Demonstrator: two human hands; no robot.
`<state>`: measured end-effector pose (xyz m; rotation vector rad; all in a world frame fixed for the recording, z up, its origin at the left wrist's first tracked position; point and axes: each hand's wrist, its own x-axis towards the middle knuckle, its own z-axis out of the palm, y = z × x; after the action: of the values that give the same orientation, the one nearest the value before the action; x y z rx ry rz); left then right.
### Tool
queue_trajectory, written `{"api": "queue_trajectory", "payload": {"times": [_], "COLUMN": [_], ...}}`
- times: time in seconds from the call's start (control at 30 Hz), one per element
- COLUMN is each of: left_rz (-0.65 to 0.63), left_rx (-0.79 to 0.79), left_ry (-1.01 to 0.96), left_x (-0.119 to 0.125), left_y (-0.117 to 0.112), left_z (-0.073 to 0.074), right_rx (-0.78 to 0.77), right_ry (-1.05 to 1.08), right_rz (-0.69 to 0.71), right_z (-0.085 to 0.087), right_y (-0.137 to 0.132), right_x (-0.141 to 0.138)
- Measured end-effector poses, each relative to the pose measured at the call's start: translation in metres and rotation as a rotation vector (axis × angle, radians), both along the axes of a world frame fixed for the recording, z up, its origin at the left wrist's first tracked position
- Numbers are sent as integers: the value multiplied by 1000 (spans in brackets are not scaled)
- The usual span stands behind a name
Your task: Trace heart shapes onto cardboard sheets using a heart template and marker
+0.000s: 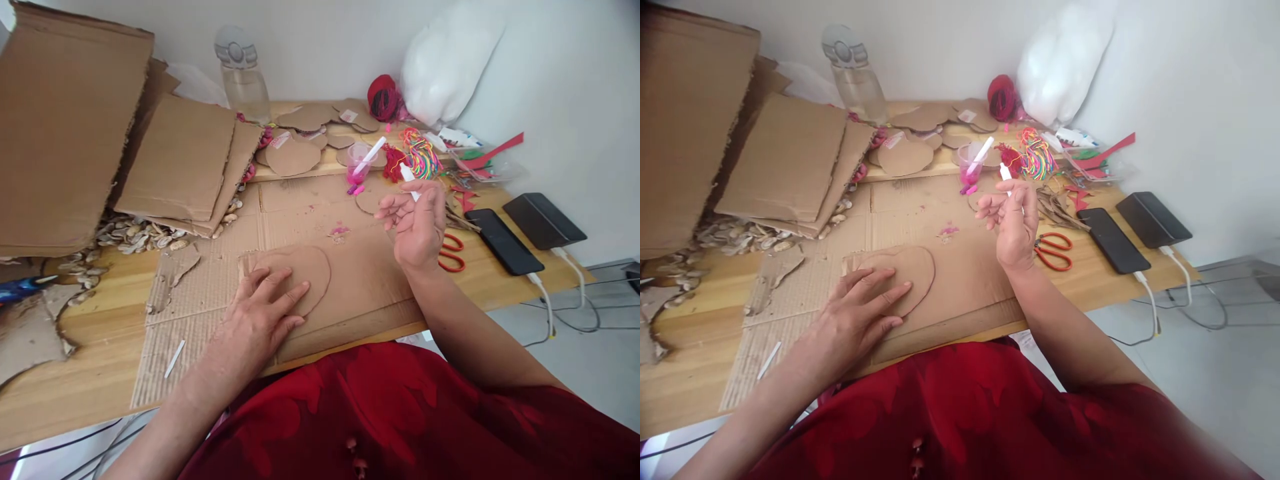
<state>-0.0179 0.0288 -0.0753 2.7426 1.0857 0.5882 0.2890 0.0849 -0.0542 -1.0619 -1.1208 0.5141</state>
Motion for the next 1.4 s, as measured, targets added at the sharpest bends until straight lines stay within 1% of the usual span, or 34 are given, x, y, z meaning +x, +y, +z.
{"api": "queue_trajectory", "payload": {"times": [0.1, 0.23, 0.33, 0.47, 0.7, 0.87, 1.17, 1.27, 1.4], "left_rz": [19, 39, 56, 68, 78, 93, 95, 100, 99], "left_rx": [-30, -46, -67, -64, -83, -78, -8, -8, -14], "left_ry": [-2, 17, 48, 55, 75, 98, 95, 101, 135], "left_x": [1, 3, 5, 7, 8, 10, 9, 9, 10], "left_y": [-2, -5, -7, -8, -10, -12, -13, -14, -15], "left_z": [1, 5, 7, 7, 7, 8, 2, 3, 6], "right_rx": [-35, -43, -104, -176, -196, -209, -186, -171, -187], "right_ry": [10, -16, -119, -309, -608, -774, -807, -779, -751], "right_rz": [47, 252, 372, 458, 489, 474, 471, 475, 489], "right_z": [-2, -6, -7, -9, -15, -18, -21, -21, -21], "right_y": [1, -3, -11, -19, -20, -19, -18, -17, -15], "right_x": [-1, -7, -15, -23, -23, -22, -23, -24, -25]}}
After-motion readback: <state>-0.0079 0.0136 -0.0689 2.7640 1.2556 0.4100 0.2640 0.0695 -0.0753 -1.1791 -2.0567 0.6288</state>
